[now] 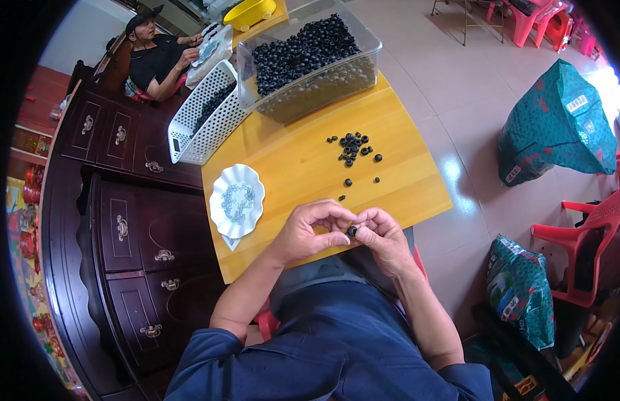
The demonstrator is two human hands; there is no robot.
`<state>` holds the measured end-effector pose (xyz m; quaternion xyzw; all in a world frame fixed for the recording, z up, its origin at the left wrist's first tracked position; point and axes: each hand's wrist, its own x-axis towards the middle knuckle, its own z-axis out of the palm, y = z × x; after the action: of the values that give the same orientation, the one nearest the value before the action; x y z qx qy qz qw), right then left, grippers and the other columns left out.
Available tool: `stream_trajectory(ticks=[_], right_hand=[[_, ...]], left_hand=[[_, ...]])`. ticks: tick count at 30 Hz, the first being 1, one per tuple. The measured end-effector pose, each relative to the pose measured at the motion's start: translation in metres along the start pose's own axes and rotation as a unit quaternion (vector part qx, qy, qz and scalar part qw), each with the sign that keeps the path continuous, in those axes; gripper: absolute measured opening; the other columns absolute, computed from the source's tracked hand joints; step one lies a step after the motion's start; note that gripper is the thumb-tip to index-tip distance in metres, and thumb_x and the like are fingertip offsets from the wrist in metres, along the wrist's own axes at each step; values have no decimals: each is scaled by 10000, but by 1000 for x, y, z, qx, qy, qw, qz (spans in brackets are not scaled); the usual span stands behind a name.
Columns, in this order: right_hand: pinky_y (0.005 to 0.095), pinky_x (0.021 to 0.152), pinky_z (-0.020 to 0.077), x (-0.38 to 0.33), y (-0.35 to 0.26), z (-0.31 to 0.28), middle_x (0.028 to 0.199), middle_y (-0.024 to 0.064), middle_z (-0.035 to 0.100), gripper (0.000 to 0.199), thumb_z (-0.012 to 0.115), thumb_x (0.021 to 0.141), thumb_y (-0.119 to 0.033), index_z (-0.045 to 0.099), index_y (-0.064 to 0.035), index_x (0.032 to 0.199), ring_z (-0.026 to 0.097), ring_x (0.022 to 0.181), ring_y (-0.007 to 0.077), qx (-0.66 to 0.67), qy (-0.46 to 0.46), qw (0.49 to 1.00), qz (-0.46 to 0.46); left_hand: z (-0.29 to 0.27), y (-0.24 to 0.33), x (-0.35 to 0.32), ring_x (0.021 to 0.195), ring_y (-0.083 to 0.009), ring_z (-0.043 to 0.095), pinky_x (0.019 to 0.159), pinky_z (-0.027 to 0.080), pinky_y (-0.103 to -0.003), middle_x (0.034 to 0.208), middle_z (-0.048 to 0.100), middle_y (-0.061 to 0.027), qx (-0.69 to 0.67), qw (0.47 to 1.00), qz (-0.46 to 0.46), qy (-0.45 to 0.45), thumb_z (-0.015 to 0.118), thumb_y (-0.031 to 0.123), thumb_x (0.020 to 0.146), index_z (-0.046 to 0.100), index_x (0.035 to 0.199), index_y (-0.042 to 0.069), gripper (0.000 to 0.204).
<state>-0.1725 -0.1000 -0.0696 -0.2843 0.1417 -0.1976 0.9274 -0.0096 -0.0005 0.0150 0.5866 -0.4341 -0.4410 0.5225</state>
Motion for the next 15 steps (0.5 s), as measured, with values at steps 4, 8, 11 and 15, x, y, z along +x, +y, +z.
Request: stream_trajectory(ticks=[4, 8, 11, 15], right_hand=[[277, 798, 566, 1, 4, -2, 933, 56, 702, 213, 729, 939, -111, 568, -66, 1070, 682, 870, 132, 22, -5, 1000, 2], [271, 782, 564, 1, 7, -8, 920, 56, 703, 219, 745, 925, -108, 552, -76, 1023, 686, 844, 134, 27, -8, 1000, 2], [263, 768, 560, 1, 8, -8, 897, 49, 703, 225, 761, 913, -113, 555, -81, 998, 684, 824, 127, 29, -5, 1000, -1], [245, 746, 540, 1, 5, -4, 861, 34, 701, 245, 794, 888, -129, 563, -86, 957, 673, 788, 108, 41, -2, 999, -8]], left_hand=[[-5, 0, 3, 856, -131, 628, 753, 506, -272, 937, 666, -42, 83, 995, 28, -48, 802, 40, 828, 742, 1090, 32, 270], [-5, -1, 3, 844, -160, 631, 745, 499, -290, 919, 664, -53, 99, 992, 48, -67, 807, 55, 820, 740, 1069, 22, 260], [-3, -4, 4, 817, -163, 631, 731, 496, -289, 885, 663, -54, 120, 989, 74, -49, 821, 72, 807, 734, 1008, 18, 225], [3, -4, 3, 781, -170, 627, 710, 491, -292, 849, 655, -57, 133, 987, 87, -26, 830, 83, 799, 724, 959, 22, 202]])
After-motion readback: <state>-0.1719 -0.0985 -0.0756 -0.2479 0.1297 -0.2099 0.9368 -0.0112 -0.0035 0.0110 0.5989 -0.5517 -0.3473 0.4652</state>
